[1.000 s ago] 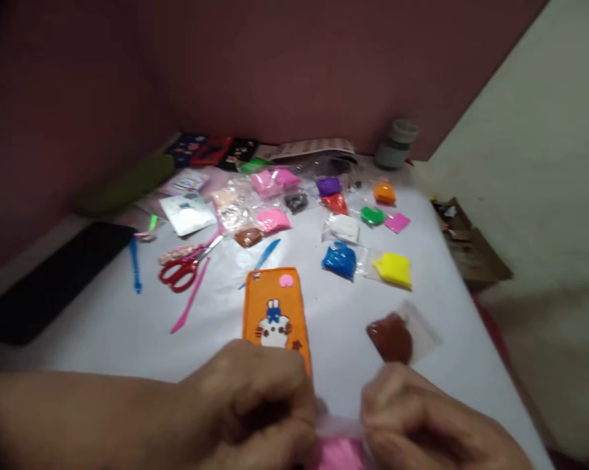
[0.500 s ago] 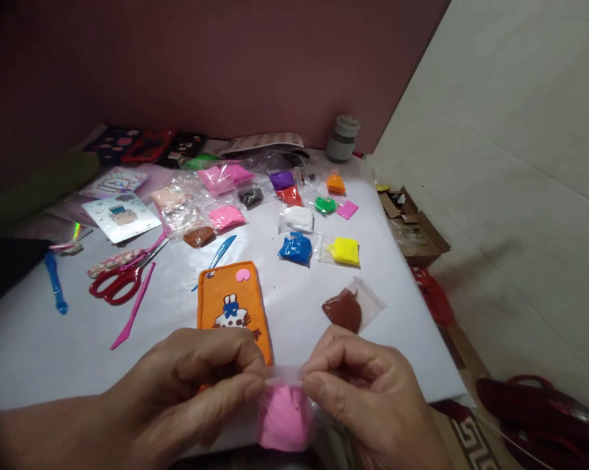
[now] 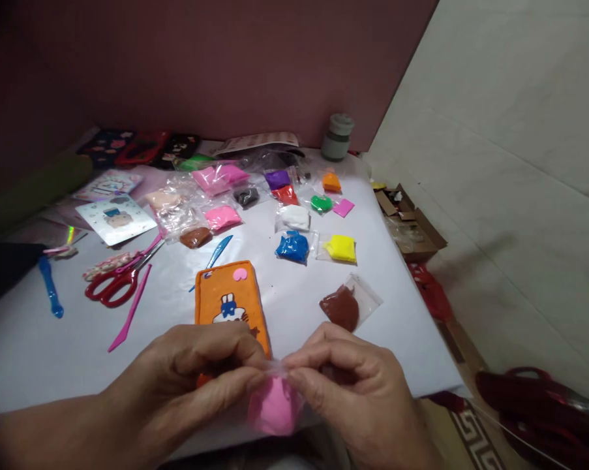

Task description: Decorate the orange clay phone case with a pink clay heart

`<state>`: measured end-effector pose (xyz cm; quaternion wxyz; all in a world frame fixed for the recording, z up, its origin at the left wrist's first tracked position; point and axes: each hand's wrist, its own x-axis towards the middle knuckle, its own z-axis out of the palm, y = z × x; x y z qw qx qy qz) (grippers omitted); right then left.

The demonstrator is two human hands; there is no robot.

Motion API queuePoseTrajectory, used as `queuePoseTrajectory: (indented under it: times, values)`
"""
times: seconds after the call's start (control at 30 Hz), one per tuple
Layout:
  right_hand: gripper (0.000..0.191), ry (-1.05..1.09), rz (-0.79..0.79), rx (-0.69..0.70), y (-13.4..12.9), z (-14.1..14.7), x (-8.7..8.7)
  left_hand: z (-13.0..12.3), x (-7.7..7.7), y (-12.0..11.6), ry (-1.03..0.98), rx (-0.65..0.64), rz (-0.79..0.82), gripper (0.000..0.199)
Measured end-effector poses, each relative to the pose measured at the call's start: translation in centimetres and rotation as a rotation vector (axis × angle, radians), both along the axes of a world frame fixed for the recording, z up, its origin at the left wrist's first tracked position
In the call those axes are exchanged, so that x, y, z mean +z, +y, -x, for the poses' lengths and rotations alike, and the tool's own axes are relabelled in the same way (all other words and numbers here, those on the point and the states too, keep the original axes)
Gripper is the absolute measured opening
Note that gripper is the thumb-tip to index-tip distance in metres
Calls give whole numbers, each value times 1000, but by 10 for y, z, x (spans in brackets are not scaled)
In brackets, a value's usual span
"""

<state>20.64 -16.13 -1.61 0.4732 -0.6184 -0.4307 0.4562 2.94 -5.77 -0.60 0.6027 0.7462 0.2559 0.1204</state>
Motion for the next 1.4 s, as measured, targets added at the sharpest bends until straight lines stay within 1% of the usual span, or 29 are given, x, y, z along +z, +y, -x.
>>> queuePoseTrajectory:
  times: [0.17, 0.3, 0.37, 0.5, 0.6, 0.7, 0.8, 0.87, 1.0, 1.13, 1.27, 1.4]
  values:
    - [9, -79, -23, -2, -4, 1, 2, 3, 4, -1, -25, -13, 10, 21]
    - [12, -116, -54, 28, -7, 3, 5, 3, 6, -1, -21, -35, -44, 22]
    - [17, -103, -64, 36, -6, 5, 5, 3, 6, -1, -24, -45, -52, 20]
    - [25, -1, -16, 8, -3, 7, 5, 3, 5, 2, -24, -42, -8, 19]
    - [20, 128, 28, -43, -2, 5, 3, 1, 5, 4, -21, -13, 60, 19]
    - [13, 239, 25, -79, -4, 2, -3, 0, 6, 6, -14, 11, 147, 19]
    - [15, 276, 36, -113, -6, 0, -7, -2, 5, 5, -7, 29, 229, 21]
    - [15, 277, 44, -139, -8, -1, -8, -2, 4, 3, -17, 37, 238, 18]
    - [11, 204, 23, -154, -11, -1, -5, -2, 1, 1, -21, 49, 194, 15]
    - [7, 42, -20, -175, -14, -3, -2, -2, -1, 2, -6, 52, 160, 20]
    - [8, -126, -82, -154, -14, -2, 3, -1, -3, 2, 3, 45, 153, 25]
    - [13, -210, -159, -164, -15, 3, 7, -1, -1, 0, -24, 23, 124, 26]
